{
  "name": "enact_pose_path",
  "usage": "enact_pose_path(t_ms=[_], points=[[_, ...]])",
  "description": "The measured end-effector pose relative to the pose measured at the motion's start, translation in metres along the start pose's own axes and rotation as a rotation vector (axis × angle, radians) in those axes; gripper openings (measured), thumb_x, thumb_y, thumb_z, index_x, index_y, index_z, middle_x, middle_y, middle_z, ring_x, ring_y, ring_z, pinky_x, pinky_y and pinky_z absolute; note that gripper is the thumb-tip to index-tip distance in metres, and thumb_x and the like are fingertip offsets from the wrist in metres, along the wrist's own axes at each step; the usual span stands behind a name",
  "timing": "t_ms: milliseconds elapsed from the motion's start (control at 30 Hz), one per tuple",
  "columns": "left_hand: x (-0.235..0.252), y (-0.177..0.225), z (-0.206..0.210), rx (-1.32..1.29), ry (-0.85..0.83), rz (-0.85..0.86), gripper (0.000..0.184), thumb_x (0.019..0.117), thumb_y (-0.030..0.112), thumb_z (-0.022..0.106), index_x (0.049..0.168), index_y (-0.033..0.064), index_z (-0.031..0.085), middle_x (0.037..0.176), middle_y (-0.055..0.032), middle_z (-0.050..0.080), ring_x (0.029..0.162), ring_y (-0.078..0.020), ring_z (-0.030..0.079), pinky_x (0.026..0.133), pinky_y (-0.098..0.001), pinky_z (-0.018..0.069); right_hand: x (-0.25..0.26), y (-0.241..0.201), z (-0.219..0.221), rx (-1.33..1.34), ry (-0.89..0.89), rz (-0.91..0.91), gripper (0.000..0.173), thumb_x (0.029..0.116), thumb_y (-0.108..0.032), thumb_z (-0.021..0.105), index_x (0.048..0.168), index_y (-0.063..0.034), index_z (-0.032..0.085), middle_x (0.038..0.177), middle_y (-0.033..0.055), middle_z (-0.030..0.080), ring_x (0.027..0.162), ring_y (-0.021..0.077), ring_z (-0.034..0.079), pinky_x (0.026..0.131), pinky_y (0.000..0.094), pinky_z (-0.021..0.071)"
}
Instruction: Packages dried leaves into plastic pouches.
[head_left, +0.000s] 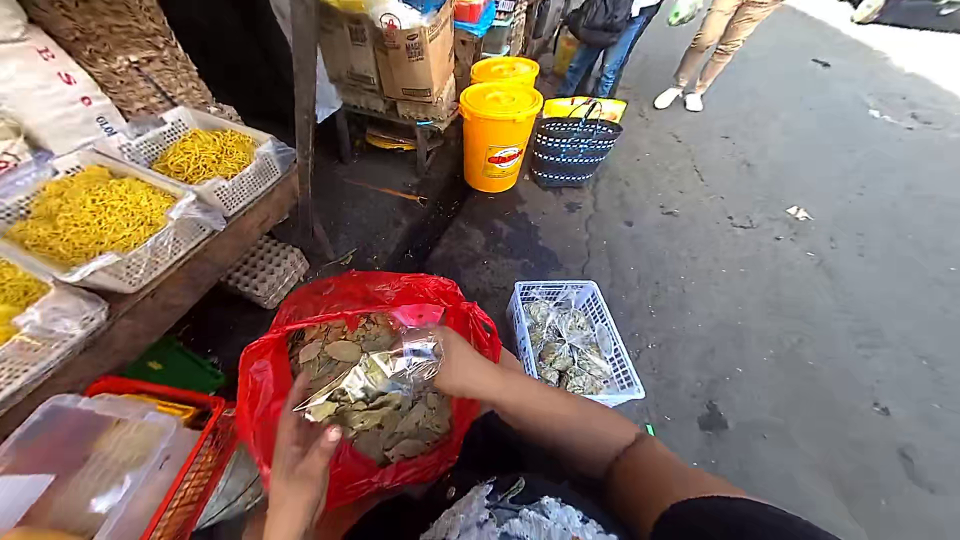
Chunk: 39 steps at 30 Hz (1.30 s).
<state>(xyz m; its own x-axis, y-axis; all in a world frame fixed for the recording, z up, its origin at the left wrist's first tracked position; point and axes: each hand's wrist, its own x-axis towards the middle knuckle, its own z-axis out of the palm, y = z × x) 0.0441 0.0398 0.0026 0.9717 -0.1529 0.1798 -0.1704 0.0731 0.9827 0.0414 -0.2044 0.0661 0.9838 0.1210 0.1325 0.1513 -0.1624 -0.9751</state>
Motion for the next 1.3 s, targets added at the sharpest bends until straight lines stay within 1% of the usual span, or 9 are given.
enact_pose_path(t_ms=[100, 167, 300, 600, 767, 900, 1000, 1167, 1300], points=[[-0.007, 0.012, 0.026, -0.094, 0.043, -0.152, 0.05, 0.0792, 0.004, 0.081, 0.123, -0.0061, 0.06, 0.106, -0.0063, 0.076, 0.095, -0.0149, 0.074, 0.087, -0.0358, 0.0634, -0.008, 0.025, 0.03, -0.108, 0.045, -0.029, 0.028, 0.0899, -0.007, 0.071, 0.115, 0.0069, 0.072, 0.115, 0.0173, 0.073, 0.109, 0.0151, 0.068, 0.1, 0.0309, 0.0538], [-0.005, 0.018, 0.026, -0.047, 0.075, -0.201, 0.043, 0.0811, -0.005, 0.078, 0.121, -0.007, 0.061, 0.105, -0.0071, 0.076, 0.097, -0.014, 0.074, 0.09, -0.0343, 0.0626, -0.01, 0.032, 0.036, -0.117, 0.048, -0.026, 0.027, 0.0907, -0.011, 0.072, 0.113, 0.0059, 0.072, 0.11, 0.0122, 0.074, 0.104, 0.0079, 0.069, 0.097, 0.0256, 0.055], [-0.006, 0.019, 0.019, -0.124, 0.002, -0.236, 0.05, 0.0804, -0.004, 0.079, 0.126, -0.0067, 0.059, 0.109, -0.0086, 0.074, 0.101, -0.0138, 0.072, 0.094, -0.033, 0.0605, -0.007, 0.028, 0.04, -0.084, 0.011, 0.052, 0.026, 0.093, -0.011, 0.07, 0.114, 0.0052, 0.07, 0.108, 0.0042, 0.073, 0.1, -0.0033, 0.066, 0.094, 0.017, 0.0538], [-0.007, 0.019, 0.021, -0.191, 0.09, -0.241, 0.035, 0.0847, -0.004, 0.076, 0.117, -0.0061, 0.062, 0.102, -0.0086, 0.075, 0.096, -0.0151, 0.073, 0.092, -0.0352, 0.061, 0.007, 0.032, 0.016, -0.063, 0.025, -0.038, 0.024, 0.093, -0.001, 0.058, 0.108, -0.0025, 0.077, 0.107, 0.005, 0.071, 0.095, 0.0015, 0.065, 0.083, 0.0182, 0.0559], [-0.008, 0.017, 0.032, -0.24, 0.1, -0.245, 0.046, 0.0789, -0.008, 0.078, 0.121, -0.0074, 0.06, 0.104, -0.01, 0.074, 0.097, -0.0155, 0.073, 0.091, -0.035, 0.0612, -0.005, 0.03, 0.037, -0.142, -0.032, -0.051, 0.021, 0.0892, 0.0, 0.062, 0.105, 0.0032, 0.076, 0.111, 0.0122, 0.073, 0.104, 0.0044, 0.067, 0.093, 0.0216, 0.0545], [-0.005, 0.019, 0.023, -0.273, 0.212, -0.25, 0.035, 0.0803, -0.012, 0.075, 0.113, -0.0053, 0.063, 0.097, -0.0103, 0.075, 0.09, -0.0172, 0.074, 0.087, -0.0362, 0.0627, 0.005, 0.03, 0.011, -0.085, -0.074, -0.037, 0.024, 0.0991, -0.011, 0.058, 0.115, -0.0023, 0.074, 0.11, 0.0045, 0.071, 0.093, 0.0011, 0.066, 0.083, 0.0191, 0.0568], [-0.007, 0.018, 0.022, -0.306, 0.21, -0.23, 0.038, 0.0797, -0.012, 0.076, 0.115, -0.0051, 0.062, 0.098, -0.0102, 0.075, 0.091, -0.0174, 0.074, 0.088, -0.0361, 0.0623, 0.002, 0.024, 0.012, -0.093, -0.185, 0.038, 0.024, 0.0953, -0.011, 0.066, 0.115, -0.0007, 0.073, 0.11, 0.0065, 0.071, 0.086, 0.0024, 0.067, 0.078, 0.0201, 0.0585], [-0.009, 0.017, 0.03, -0.273, 0.126, -0.223, 0.048, 0.0797, -0.009, 0.077, 0.124, -0.0064, 0.06, 0.105, -0.0099, 0.074, 0.097, -0.0162, 0.073, 0.091, -0.0356, 0.0614, -0.004, 0.032, 0.037, -0.179, -0.104, -0.043, 0.02, 0.0907, -0.005, 0.062, 0.105, 0.0006, 0.076, 0.108, 0.01, 0.074, 0.098, 0.0027, 0.068, 0.087, 0.0204, 0.0561], [-0.005, 0.019, 0.016, -0.31, 0.292, -0.25, 0.032, 0.0835, -0.012, 0.073, 0.113, -0.0054, 0.064, 0.096, -0.0106, 0.075, 0.089, -0.0176, 0.074, 0.085, -0.0364, 0.0628, 0.013, 0.032, -0.001, 0.04, 0.012, -0.198, 0.016, 0.0954, -0.006, 0.066, 0.106, -0.0074, 0.077, 0.099, -0.0012, 0.073, 0.084, 0.0043, 0.069, 0.076, 0.0233, 0.0605]])
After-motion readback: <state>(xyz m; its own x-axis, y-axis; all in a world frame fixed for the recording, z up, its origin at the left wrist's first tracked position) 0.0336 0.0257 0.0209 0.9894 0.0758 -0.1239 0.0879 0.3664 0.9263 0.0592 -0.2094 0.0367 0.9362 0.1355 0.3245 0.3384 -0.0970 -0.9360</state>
